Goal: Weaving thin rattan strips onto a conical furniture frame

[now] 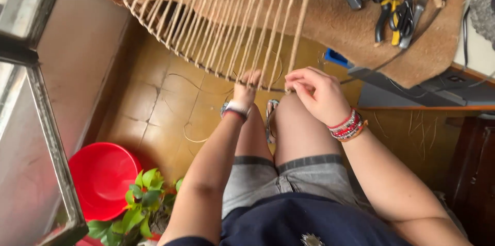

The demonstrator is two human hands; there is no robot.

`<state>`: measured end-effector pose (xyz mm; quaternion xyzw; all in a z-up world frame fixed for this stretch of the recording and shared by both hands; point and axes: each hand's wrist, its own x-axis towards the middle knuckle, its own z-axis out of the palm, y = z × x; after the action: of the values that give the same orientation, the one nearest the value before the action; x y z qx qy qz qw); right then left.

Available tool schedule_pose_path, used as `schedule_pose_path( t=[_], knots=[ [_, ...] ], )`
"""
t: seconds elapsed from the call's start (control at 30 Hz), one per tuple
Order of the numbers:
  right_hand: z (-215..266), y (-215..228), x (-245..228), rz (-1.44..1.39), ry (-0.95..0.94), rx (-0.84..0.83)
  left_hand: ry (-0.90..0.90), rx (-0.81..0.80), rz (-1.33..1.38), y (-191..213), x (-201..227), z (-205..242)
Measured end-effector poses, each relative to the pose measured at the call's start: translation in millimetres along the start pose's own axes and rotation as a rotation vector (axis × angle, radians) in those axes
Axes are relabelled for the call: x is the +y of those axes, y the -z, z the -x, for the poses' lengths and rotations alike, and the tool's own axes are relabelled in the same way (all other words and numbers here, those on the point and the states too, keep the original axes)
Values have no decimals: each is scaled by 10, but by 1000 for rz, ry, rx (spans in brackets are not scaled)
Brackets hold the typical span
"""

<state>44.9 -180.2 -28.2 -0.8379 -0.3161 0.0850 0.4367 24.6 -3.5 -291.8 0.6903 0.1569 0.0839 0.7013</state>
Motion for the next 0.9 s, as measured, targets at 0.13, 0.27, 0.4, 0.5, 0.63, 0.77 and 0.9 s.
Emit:
schedule_pose_path(
  t=[0.13,0.27,0.4,0.5,0.63,0.77,0.9],
  knots=[
    [-145,-139,65,-47,-251,42,-239,-38,-131,-381,158,-900],
    [-199,-261,59,-56,-325,76,-569,-267,-132,-609,683,-1148],
    [-217,-347,-8,-58,-230,256,-495,-311,49,-319,1337,-711],
    [-112,-243,-388,-54,-106,328,-379,-93,32,-15,1614,-90],
    [398,-194,-888,-174,-259,200,193,45,-206,386,2109,806],
    [978,-314,-990,-567,-413,-216,542,-509,1097,328,1650,1402],
    [1375,-50,-641,-641,-346,-346,607,-371,879,257,1316,1394]
  ],
)
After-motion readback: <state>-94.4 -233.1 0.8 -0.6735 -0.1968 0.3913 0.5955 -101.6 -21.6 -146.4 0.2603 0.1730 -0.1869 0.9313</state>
